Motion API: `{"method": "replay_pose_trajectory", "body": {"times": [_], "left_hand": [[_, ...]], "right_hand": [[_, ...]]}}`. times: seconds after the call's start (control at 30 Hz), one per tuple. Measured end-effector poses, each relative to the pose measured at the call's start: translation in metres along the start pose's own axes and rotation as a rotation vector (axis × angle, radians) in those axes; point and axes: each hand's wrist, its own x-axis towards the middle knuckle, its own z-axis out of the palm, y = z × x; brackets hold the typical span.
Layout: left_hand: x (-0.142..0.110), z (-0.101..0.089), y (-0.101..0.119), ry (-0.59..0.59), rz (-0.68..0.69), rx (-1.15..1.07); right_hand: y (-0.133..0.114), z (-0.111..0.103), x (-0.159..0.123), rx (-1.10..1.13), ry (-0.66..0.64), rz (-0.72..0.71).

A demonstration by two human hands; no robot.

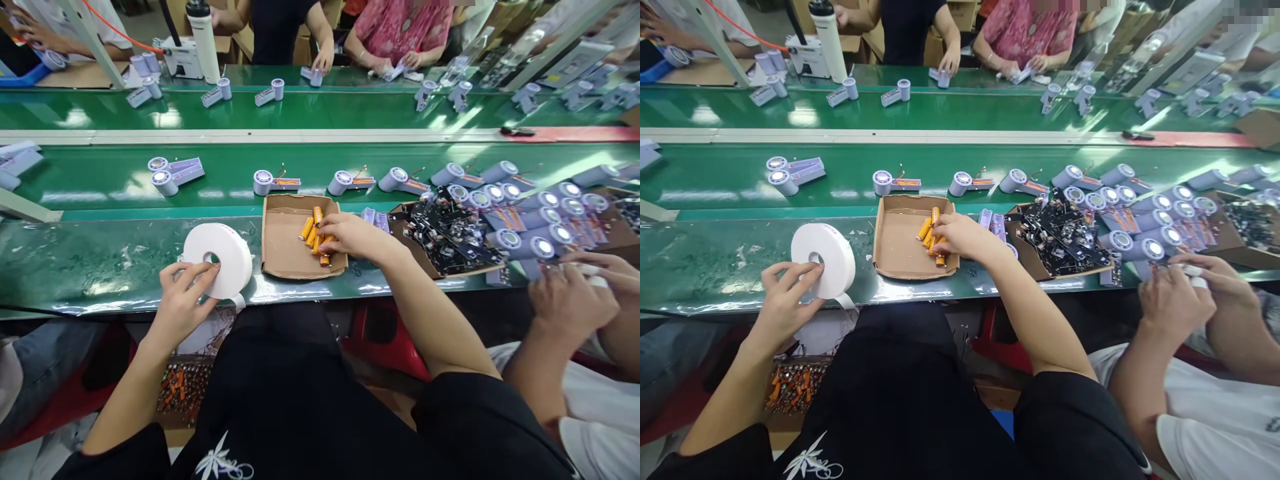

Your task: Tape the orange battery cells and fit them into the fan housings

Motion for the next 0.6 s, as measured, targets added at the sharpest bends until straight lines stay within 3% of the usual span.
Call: {"method": "replay_pose_trajectory", "body": {"times": [0.1, 0.2, 0.27, 0.33, 0.47, 0.6], "left_hand": [[0.000, 0.003, -0.004, -0.007, 0.005, 0.002], [0.002, 0.011, -0.001, -0.002, 0.001, -0.012], [0.005, 0.017, 0.005, 0.014, 0.000, -0.018], [0.008, 0.020, 0.013, 0.024, 0.009, -0.029], [0.015, 0.018, 0.027, 0.028, 0.061, -0.049], [0.018, 0.014, 0.033, 0.010, 0.109, -0.015]], "right_hand": [[-0.012, -0.012, -0.018, -0.101, -0.071, 0.046], [-0.025, -0.026, -0.033, -0.121, -0.034, 0.140], [-0.034, -0.031, -0.040, 0.092, 0.078, 0.158], [-0.046, -0.028, -0.043, 0.450, 0.234, 0.183], [-0.080, -0.005, -0.038, 1.091, 0.489, 0.269], [-0.109, 0.008, -0.028, 1.325, 0.601, 0.285]]}}
